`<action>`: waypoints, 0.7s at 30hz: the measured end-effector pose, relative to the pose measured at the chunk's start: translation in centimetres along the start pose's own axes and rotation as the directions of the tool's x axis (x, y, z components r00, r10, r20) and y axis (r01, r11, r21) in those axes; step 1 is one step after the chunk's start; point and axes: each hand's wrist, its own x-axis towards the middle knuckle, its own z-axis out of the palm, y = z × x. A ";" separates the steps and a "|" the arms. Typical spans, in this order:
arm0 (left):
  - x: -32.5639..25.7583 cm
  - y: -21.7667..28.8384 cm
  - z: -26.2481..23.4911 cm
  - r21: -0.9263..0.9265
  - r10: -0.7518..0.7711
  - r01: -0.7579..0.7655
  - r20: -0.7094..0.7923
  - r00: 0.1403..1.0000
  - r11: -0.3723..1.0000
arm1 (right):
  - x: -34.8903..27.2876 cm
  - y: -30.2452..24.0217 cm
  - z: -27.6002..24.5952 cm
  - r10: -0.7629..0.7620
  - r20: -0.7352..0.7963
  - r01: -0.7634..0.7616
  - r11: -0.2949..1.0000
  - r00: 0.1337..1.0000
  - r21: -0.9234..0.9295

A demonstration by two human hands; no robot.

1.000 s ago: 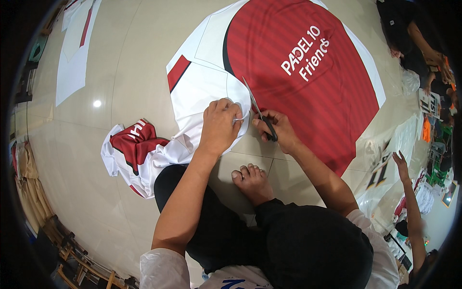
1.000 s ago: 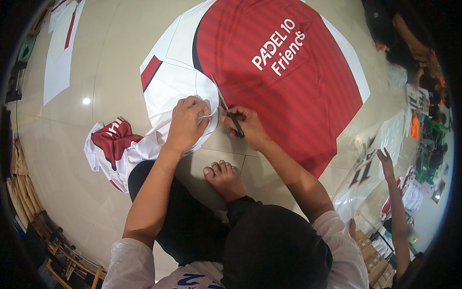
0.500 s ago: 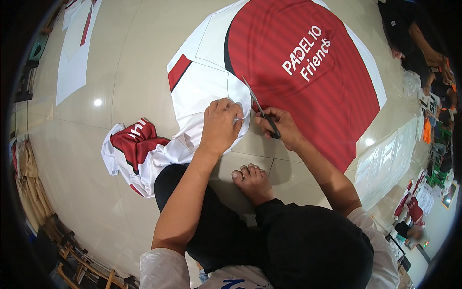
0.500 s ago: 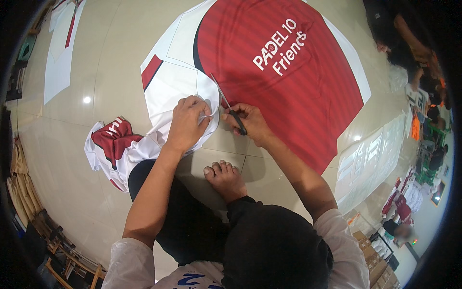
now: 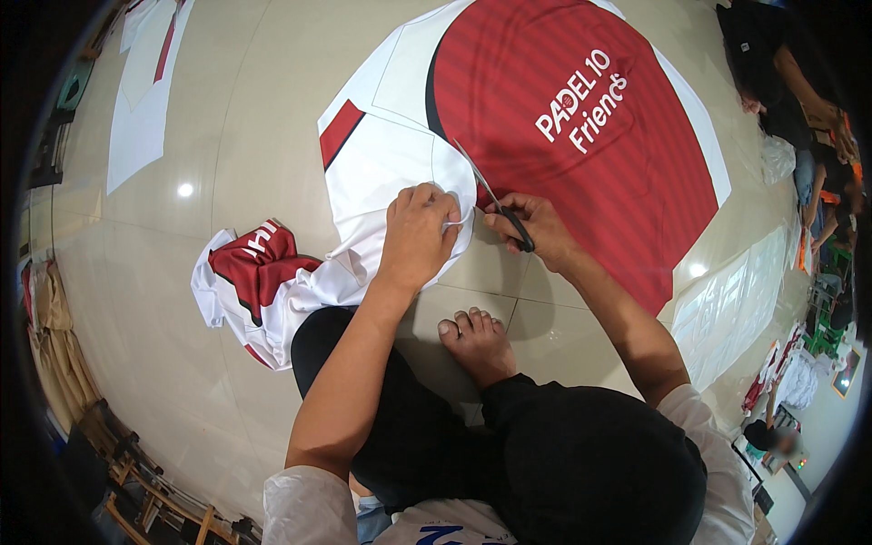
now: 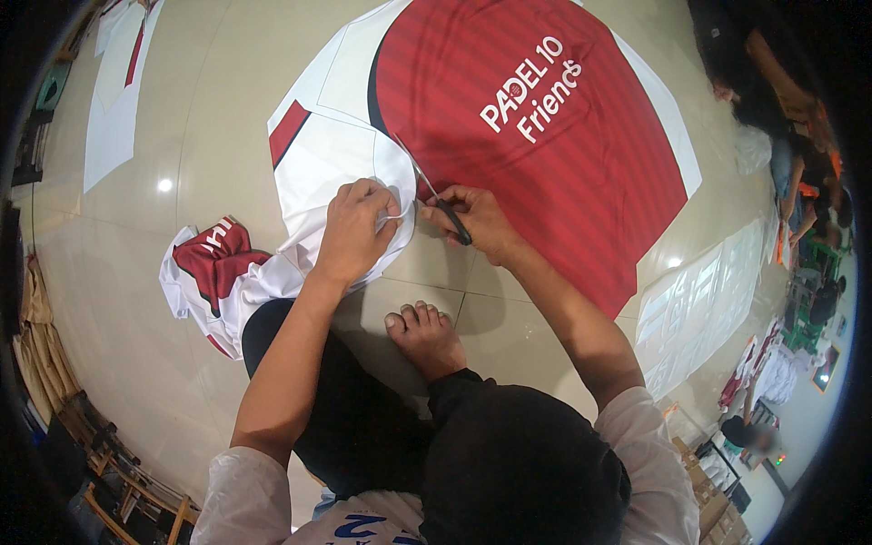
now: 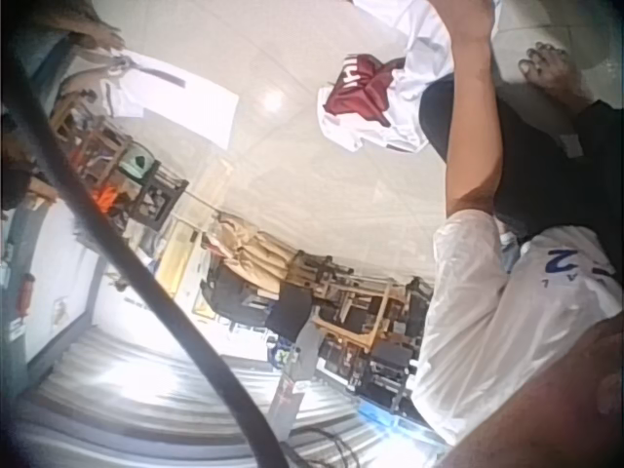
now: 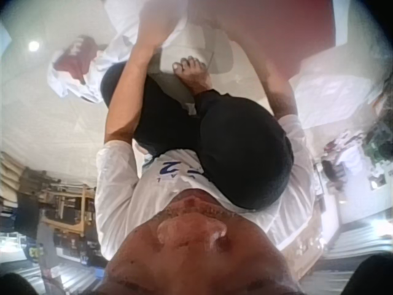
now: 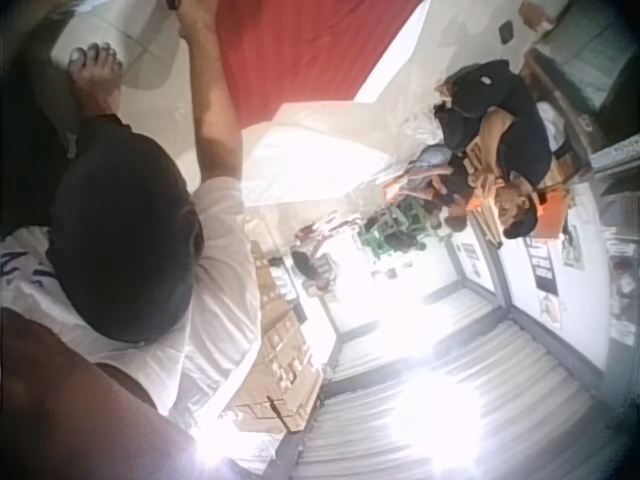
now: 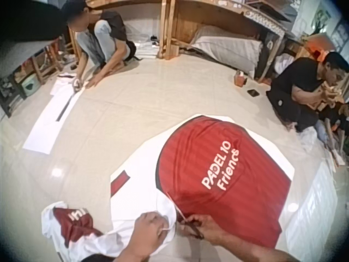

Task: The person lays a red and white jersey flat on the floor and uses scissors to cut along the seam line, separating the white side panel from the red main body. The person continues cutting around the curved shoulder and side edges to remove the panel completely.

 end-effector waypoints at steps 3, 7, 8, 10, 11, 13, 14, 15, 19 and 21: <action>0.0 0.0 0.0 -0.001 -0.006 0.006 0.008 1.000 1.000 | 0.0 -0.1 -0.4 0.012 0.027 -0.012 1.000 1.000 -0.003; 0.1 0.0 0.0 -0.007 -0.008 0.008 0.013 1.000 1.000 | 0.4 -0.4 -0.5 -0.004 0.048 0.002 1.000 0.999 0.029; 0.1 0.0 0.0 -0.008 -0.008 0.008 0.015 1.000 1.000 | 0.5 -0.6 -0.6 0.003 0.051 -0.005 1.000 0.999 0.029; 0.0 -0.1 0.1 -0.001 -0.012 0.012 0.014 1.000 1.000 | 0.6 -1.2 -0.6 0.021 0.058 -0.022 1.000 0.998 0.013; 0.0 -0.1 0.1 0.002 -0.014 0.014 0.013 1.000 1.000 | 0.6 -1.4 -0.7 0.033 0.062 -0.033 0.999 0.998 -0.003; 0.0 -0.1 0.1 0.005 -0.016 0.016 0.019 1.000 1.000 | 0.7 -1.4 -0.9 0.039 0.064 -0.038 0.999 0.997 -0.017; 0.1 -0.1 0.0 0.006 -0.016 0.016 0.022 1.000 1.000 | 0.8 -1.3 -1.0 0.033 0.062 -0.032 0.999 0.998 -0.017; 0.1 -0.1 0.0 0.007 -0.015 0.015 0.022 1.000 1.000 | 0.8 -1.3 -1.1 0.028 0.061 -0.027 1.000 0.998 -0.017; 0.1 -0.1 0.0 0.015 -0.013 0.013 0.025 1.000 1.000 | 0.8 -1.6 -1.4 0.058 0.070 -0.054 0.997 0.996 -0.049; 0.1 -0.1 0.1 0.019 -0.012 0.012 0.023 1.000 1.000 | 0.7 -1.9 -1.3 0.075 0.070 -0.070 0.995 0.995 -0.073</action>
